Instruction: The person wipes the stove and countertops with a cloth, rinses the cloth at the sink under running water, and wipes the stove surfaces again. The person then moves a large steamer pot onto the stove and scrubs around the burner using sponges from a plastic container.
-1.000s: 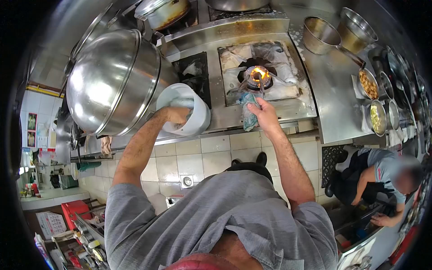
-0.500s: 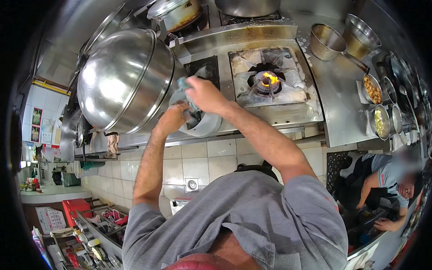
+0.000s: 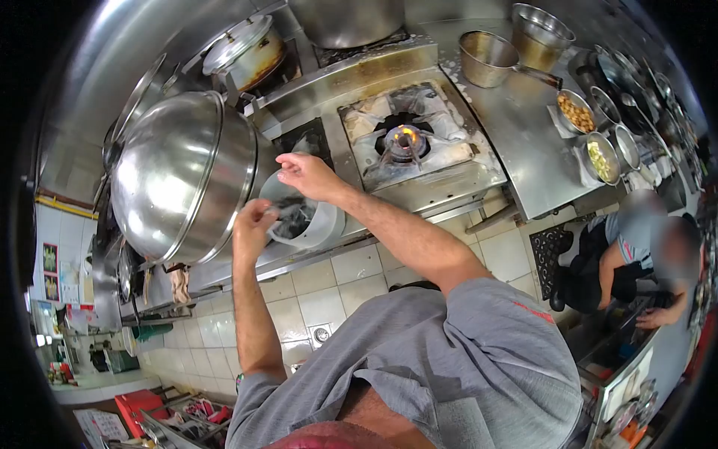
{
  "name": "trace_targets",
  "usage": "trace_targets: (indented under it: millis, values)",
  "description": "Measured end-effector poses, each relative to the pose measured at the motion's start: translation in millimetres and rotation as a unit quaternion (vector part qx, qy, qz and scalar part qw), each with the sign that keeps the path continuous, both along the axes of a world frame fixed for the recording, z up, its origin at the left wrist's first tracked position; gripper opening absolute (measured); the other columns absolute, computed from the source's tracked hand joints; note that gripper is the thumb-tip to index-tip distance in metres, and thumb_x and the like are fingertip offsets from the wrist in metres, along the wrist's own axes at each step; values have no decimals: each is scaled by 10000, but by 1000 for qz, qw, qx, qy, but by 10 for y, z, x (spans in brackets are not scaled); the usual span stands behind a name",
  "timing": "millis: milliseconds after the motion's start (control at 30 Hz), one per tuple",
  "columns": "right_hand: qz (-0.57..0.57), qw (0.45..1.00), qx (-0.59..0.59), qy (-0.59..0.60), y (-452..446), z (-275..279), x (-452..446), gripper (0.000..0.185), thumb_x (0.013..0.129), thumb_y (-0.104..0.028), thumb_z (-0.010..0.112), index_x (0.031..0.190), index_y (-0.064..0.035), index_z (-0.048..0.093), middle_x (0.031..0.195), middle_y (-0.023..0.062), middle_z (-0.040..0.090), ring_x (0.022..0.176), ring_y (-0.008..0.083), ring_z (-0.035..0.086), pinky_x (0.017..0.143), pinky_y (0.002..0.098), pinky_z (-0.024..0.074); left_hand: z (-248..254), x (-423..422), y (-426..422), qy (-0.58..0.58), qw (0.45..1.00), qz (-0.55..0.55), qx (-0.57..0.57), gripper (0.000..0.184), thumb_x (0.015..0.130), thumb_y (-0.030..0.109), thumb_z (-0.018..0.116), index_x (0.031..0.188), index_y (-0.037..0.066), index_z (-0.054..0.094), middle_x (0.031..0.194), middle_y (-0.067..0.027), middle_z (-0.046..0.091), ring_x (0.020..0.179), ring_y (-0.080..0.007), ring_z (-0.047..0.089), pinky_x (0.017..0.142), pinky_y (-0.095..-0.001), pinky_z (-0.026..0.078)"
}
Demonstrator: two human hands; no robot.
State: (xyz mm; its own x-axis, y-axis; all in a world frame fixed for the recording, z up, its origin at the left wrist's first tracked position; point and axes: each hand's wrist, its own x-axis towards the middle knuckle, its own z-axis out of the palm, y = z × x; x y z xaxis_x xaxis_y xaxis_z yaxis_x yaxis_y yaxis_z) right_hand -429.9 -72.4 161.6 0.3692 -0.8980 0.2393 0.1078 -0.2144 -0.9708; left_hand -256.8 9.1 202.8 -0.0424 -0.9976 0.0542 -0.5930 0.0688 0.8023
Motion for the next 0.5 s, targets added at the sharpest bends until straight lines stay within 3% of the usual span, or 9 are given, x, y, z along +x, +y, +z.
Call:
trace_targets:
  millis: [33, 67, 100, 167, 233, 367, 400, 433, 500]
  values:
    - [-8, 1000, -3, 3, 69, 26, -36, 401, 863, -164, 632, 1208, 10, 525, 1113, 138, 568, 1002, 179, 570, 861, 310, 473, 27, -19, 8, 136, 986, 93, 29, 153, 778, 26, 669, 911, -4, 598, 830, -76, 618, 753, -156, 588, 700, -264, 479]
    - [44, 993, 64, -85, 158, 42, -57, 400, 864, -169, 635, 1212, -3, 528, 1127, 125, 565, 1005, 167, 562, 868, 304, 467, -46, 26, -24, 245, 968, 55, 11, 146, 812, 24, 653, 939, 0, 585, 848, -37, 620, 756, -96, 574, 673, -244, 475]
    - [95, 971, 131, -173, 217, 38, -77, 399, 865, -174, 637, 1216, -17, 530, 1141, 112, 562, 1008, 154, 554, 875, 298, 461, -90, -28, -46, 247, 968, 48, 15, 146, 812, 24, 653, 939, 0, 585, 848, -37, 620, 756, -96, 574, 673, -244, 475]
    - [112, 964, 143, -195, 248, 86, -82, 413, 866, -178, 639, 1232, -31, 516, 1128, 93, 570, 1017, 140, 541, 884, 286, 450, -150, -182, -74, 399, 914, 74, -24, 140, 806, 25, 660, 925, 16, 586, 815, -30, 620, 720, -88, 571, 654, -239, 474]
    - [150, 947, 248, -141, 237, 174, -172, 435, 872, -165, 628, 1256, -27, 477, 1117, 72, 571, 1023, 127, 534, 895, 288, 448, -186, -281, -86, 389, 918, 70, -27, 139, 806, 30, 664, 917, 15, 581, 796, -26, 614, 718, -76, 563, 668, -241, 478]
    - [181, 942, 244, -142, 249, 90, -381, 309, 888, -119, 584, 1181, -29, 541, 1068, 54, 593, 1001, 110, 539, 820, 286, 461, -320, -365, -48, 318, 945, 58, -50, 148, 821, 38, 650, 945, -1, 579, 853, -38, 624, 781, -88, 568, 717, -261, 486]
    - [143, 954, 226, -138, 274, 39, -407, 282, 884, -98, 571, 1159, -37, 559, 972, 36, 604, 860, 88, 550, 700, 256, 457, -335, -416, -28, 273, 956, 66, -81, 173, 825, 44, 646, 977, -3, 578, 872, -49, 625, 777, -105, 575, 717, -268, 484]
    - [140, 954, 226, -136, 290, 69, -498, 282, 884, -98, 571, 1159, -37, 559, 972, 36, 604, 860, 88, 550, 700, 256, 457, -345, -469, -11, 228, 964, 75, -113, 199, 830, 51, 642, 1010, -4, 577, 890, -59, 627, 772, -122, 582, 718, -276, 482]
    - [13, 977, 211, -25, 343, 163, -819, 295, 870, -87, 573, 1163, -54, 557, 872, 11, 592, 706, 70, 511, 588, 226, 427, -372, -526, 26, 185, 968, 80, -147, 226, 834, 57, 638, 1042, -6, 577, 908, -70, 629, 767, -138, 589, 719, -283, 481]
